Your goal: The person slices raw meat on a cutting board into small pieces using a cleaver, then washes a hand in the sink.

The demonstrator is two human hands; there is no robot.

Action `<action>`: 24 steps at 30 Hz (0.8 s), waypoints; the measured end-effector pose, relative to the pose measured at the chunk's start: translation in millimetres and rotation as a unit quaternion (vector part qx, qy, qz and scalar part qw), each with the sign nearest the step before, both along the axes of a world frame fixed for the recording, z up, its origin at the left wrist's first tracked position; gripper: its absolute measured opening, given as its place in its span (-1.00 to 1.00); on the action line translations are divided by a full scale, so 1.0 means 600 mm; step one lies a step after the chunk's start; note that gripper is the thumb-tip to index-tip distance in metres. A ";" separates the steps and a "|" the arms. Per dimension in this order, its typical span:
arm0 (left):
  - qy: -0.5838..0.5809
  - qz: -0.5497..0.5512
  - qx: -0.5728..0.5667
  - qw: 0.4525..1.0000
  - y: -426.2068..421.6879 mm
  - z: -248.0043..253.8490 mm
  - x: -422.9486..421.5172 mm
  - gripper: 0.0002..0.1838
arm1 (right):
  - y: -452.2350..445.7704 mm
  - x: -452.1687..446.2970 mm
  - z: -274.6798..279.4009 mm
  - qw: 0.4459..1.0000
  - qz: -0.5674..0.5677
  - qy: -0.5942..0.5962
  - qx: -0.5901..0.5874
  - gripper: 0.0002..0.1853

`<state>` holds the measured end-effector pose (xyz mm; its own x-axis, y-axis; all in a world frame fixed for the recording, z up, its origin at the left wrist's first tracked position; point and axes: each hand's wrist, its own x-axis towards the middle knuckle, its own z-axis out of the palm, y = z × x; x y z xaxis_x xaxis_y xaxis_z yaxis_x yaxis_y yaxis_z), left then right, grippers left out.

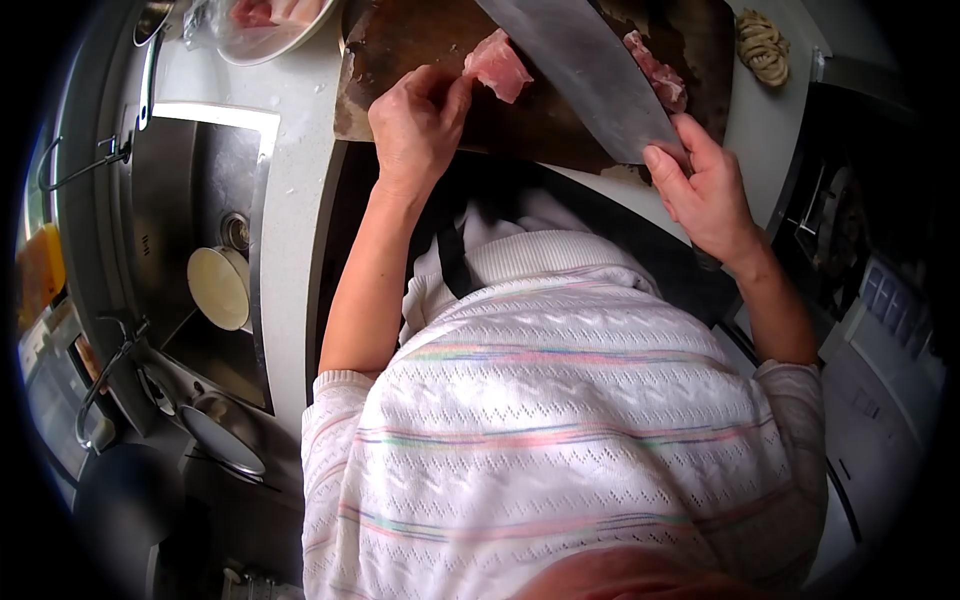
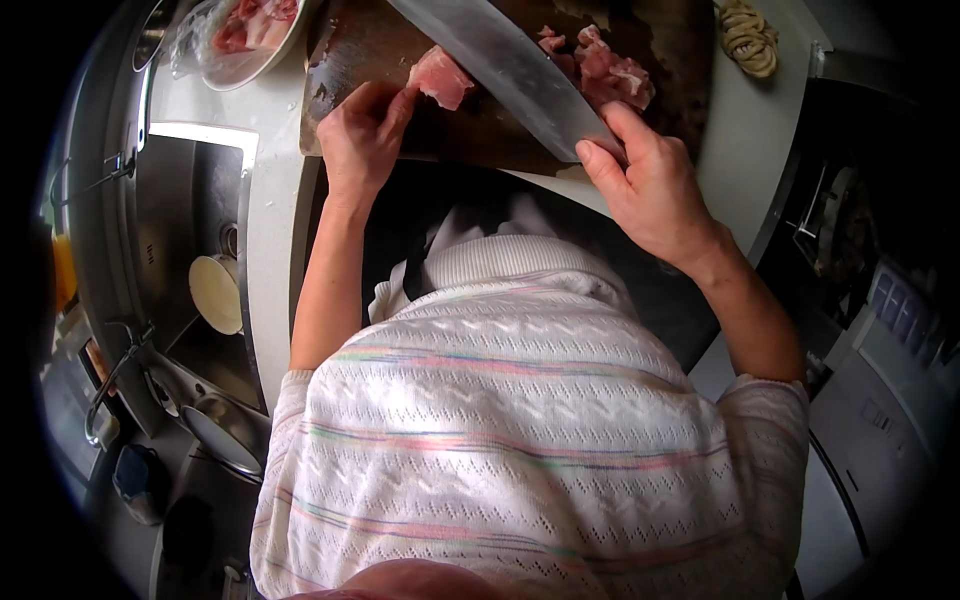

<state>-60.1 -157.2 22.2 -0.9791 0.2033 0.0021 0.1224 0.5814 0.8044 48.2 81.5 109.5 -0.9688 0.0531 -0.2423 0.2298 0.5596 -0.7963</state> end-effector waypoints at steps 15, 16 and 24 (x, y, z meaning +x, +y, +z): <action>0.135 -0.011 -0.051 0.989 0.061 0.010 -0.007 -0.60 | 0.006 -0.006 -0.006 1.000 -0.014 0.002 0.005 -0.85; 0.140 -0.014 -0.045 0.989 0.064 0.006 -0.010 -0.62 | 0.008 -0.005 -0.006 1.000 -0.016 0.000 0.003 -0.85; -0.025 0.006 0.165 0.986 0.027 0.004 -0.026 -0.68 | 0.015 0.005 -0.011 1.000 -0.027 -0.007 0.012 -0.84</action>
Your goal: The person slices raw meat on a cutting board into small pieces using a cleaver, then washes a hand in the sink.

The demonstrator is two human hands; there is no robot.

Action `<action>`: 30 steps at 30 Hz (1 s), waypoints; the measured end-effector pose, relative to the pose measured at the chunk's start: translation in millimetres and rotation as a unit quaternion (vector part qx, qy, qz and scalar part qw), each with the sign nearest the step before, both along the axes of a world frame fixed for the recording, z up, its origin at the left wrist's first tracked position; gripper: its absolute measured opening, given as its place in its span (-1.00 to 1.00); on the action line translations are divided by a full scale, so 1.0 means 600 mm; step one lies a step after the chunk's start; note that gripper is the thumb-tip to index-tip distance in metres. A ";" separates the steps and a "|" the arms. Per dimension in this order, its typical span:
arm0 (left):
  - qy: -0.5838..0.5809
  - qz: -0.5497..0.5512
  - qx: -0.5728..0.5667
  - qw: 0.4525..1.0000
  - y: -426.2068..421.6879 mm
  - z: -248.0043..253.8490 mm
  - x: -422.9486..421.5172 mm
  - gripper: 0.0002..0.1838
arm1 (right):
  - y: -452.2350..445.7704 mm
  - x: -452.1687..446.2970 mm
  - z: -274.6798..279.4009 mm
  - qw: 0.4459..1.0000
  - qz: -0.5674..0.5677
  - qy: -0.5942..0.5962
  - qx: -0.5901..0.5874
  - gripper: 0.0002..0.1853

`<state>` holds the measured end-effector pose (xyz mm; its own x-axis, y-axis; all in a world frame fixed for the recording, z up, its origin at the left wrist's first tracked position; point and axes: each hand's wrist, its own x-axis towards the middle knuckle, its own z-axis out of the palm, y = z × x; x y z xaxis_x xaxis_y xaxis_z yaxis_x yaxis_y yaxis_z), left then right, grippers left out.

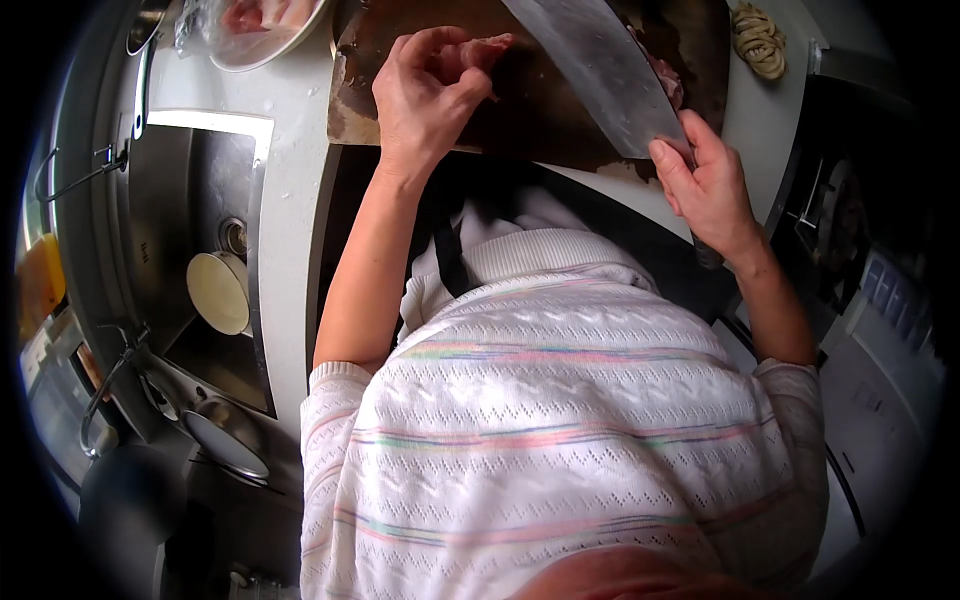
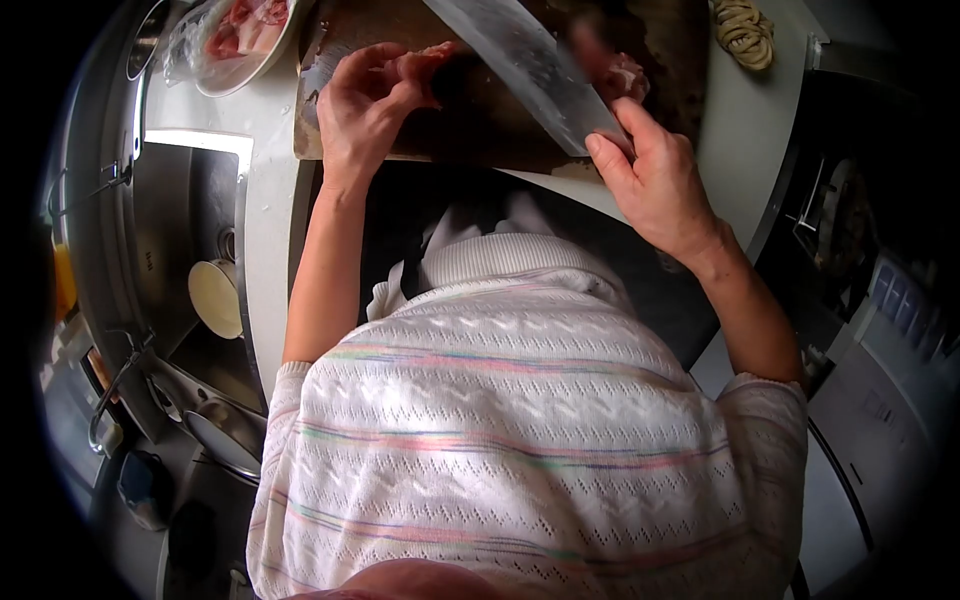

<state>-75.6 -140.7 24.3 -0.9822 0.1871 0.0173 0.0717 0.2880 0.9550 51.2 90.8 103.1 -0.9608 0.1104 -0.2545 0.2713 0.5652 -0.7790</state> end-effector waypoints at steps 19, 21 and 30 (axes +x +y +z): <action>-0.046 0.045 0.045 0.997 -0.025 -0.013 0.019 -0.67 | -0.050 -0.032 0.002 0.989 0.099 0.096 0.042 -0.88; -0.054 0.044 0.080 0.994 -0.021 -0.011 0.022 -0.70 | -0.054 -0.037 -0.001 0.988 0.118 0.082 0.057 -0.84; -0.022 0.065 0.112 0.991 -0.002 -0.043 0.025 -0.80 | -0.046 -0.032 0.017 0.962 0.195 0.013 0.191 -0.84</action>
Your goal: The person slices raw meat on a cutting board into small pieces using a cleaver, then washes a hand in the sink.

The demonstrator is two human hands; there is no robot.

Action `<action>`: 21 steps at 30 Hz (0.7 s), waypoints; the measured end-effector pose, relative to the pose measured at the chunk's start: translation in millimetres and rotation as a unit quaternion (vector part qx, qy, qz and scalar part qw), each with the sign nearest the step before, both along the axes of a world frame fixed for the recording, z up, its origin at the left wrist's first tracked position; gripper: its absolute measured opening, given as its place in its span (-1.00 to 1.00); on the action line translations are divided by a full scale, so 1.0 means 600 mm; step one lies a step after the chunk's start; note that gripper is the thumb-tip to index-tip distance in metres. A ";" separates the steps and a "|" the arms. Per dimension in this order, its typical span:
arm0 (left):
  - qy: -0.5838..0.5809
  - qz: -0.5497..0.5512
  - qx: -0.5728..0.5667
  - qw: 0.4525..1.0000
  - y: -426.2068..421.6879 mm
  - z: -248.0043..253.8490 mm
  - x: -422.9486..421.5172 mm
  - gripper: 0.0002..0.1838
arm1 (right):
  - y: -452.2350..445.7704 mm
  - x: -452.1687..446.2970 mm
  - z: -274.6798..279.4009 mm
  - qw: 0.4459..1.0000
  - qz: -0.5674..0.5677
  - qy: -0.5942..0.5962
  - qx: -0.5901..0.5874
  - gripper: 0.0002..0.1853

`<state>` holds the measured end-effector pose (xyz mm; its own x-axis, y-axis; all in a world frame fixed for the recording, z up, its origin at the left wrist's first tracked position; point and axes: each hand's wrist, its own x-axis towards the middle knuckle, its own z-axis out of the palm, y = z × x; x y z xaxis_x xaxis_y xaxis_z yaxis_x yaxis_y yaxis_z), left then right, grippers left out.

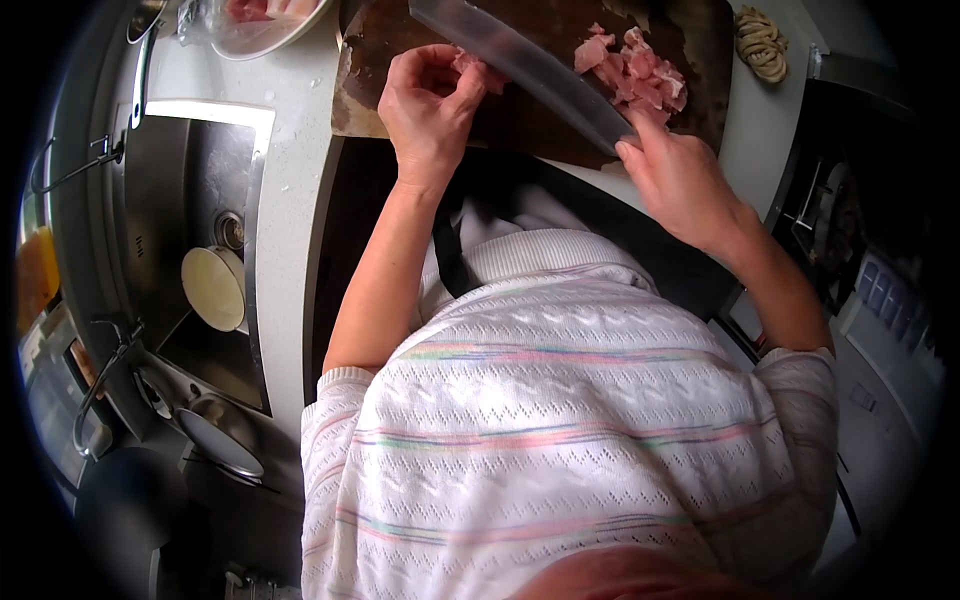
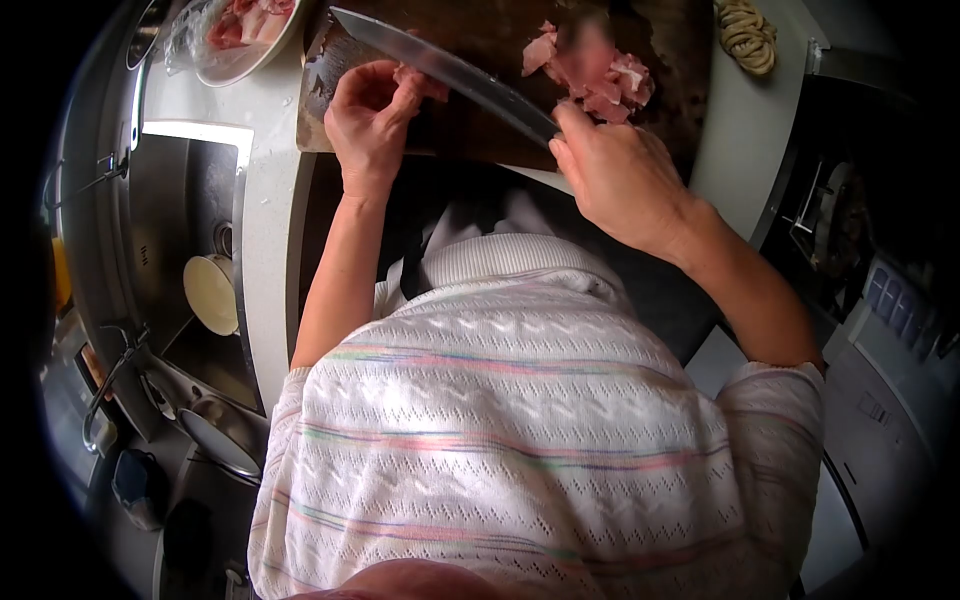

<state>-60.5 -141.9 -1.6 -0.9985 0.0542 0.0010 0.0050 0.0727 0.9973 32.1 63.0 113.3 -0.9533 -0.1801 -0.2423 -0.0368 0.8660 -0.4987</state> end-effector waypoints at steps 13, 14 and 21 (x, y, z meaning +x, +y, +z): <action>0.059 0.019 -0.031 0.998 0.012 0.005 0.007 -0.85 | -0.039 -0.080 -0.020 0.997 0.072 0.006 0.022 -0.90; 0.061 0.018 -0.044 0.997 0.012 0.004 0.007 -0.85 | -0.056 -0.101 -0.027 0.996 0.065 -0.036 0.040 -0.92; -0.012 0.004 0.031 0.999 -0.010 0.017 0.016 -0.84 | -0.058 -0.097 -0.056 0.995 0.081 0.024 0.058 -0.80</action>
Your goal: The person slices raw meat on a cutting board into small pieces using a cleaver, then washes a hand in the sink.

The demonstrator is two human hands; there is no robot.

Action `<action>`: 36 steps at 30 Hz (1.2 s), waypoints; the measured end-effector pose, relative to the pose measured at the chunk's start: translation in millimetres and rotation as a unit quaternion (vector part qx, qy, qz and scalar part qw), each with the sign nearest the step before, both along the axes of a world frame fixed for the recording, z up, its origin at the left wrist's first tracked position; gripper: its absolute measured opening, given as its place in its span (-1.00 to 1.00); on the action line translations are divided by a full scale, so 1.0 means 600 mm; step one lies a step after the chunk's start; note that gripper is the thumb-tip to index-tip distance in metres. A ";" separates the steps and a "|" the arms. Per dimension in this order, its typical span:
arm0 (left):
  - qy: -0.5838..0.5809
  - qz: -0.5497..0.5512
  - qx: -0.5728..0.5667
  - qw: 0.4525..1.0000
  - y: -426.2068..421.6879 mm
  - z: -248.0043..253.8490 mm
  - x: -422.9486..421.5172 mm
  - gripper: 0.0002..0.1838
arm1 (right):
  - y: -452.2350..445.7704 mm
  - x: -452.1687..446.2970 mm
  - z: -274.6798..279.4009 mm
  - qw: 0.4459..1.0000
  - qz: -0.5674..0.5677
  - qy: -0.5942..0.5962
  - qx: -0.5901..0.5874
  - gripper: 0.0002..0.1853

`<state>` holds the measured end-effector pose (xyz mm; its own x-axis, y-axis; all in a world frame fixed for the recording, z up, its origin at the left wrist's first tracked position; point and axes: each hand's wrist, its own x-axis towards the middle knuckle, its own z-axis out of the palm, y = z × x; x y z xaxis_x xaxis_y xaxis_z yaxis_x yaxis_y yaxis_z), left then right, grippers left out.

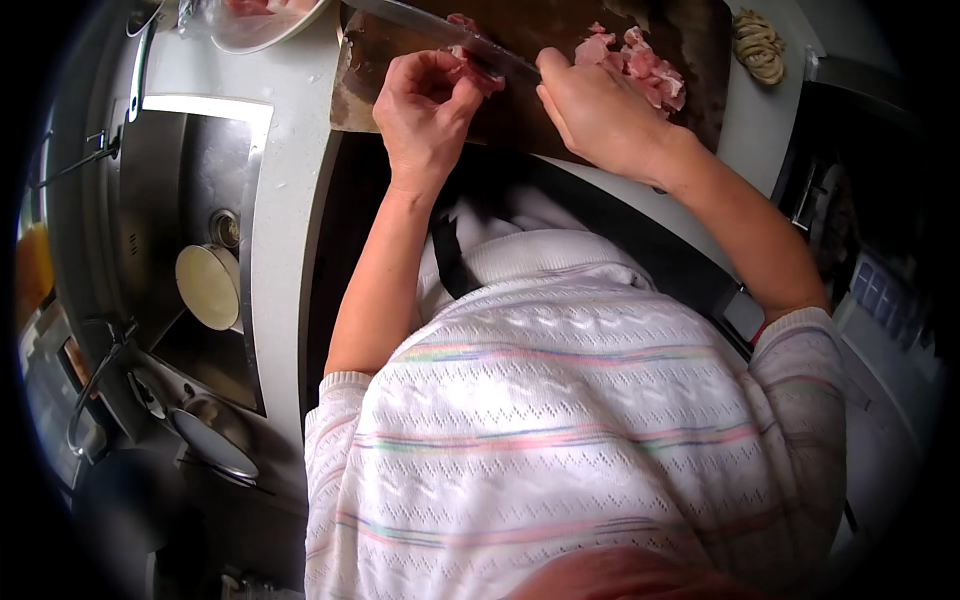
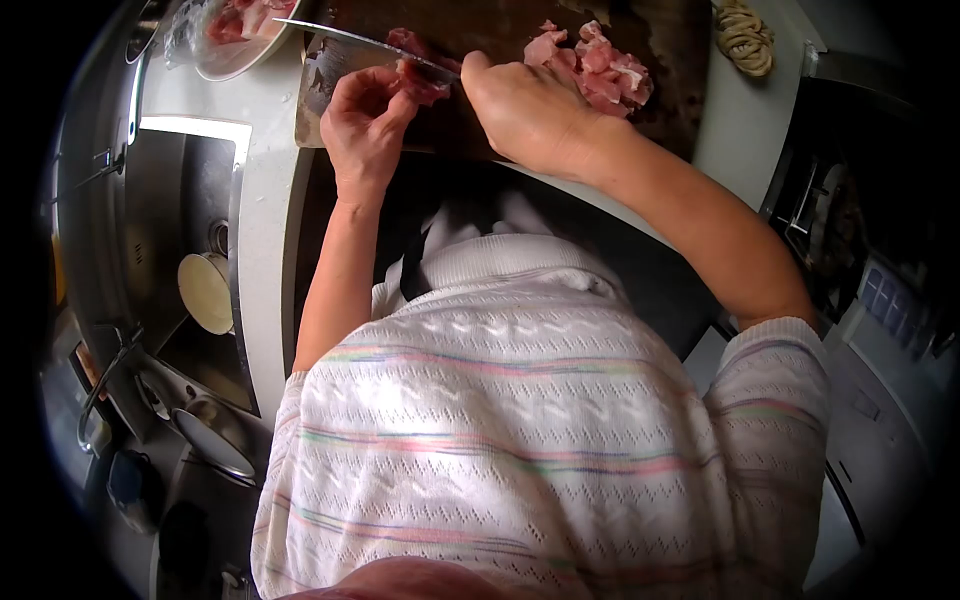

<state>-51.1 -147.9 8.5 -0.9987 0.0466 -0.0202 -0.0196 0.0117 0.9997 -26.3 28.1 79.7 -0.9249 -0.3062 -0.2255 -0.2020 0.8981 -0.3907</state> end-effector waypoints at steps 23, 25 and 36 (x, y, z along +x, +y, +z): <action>-0.161 -0.070 0.181 0.968 -0.085 0.015 -0.032 -0.65 | 0.047 0.008 -0.023 0.987 -0.047 0.033 -0.147 -0.80; -0.115 -0.080 0.106 0.985 -0.089 0.024 -0.032 -0.68 | 0.045 0.017 -0.012 0.979 -0.075 0.034 -0.187 -0.82; -0.133 -0.136 0.103 0.976 -0.037 0.060 -0.030 -0.68 | 0.076 0.052 0.043 0.785 -0.298 -0.237 -0.488 -0.85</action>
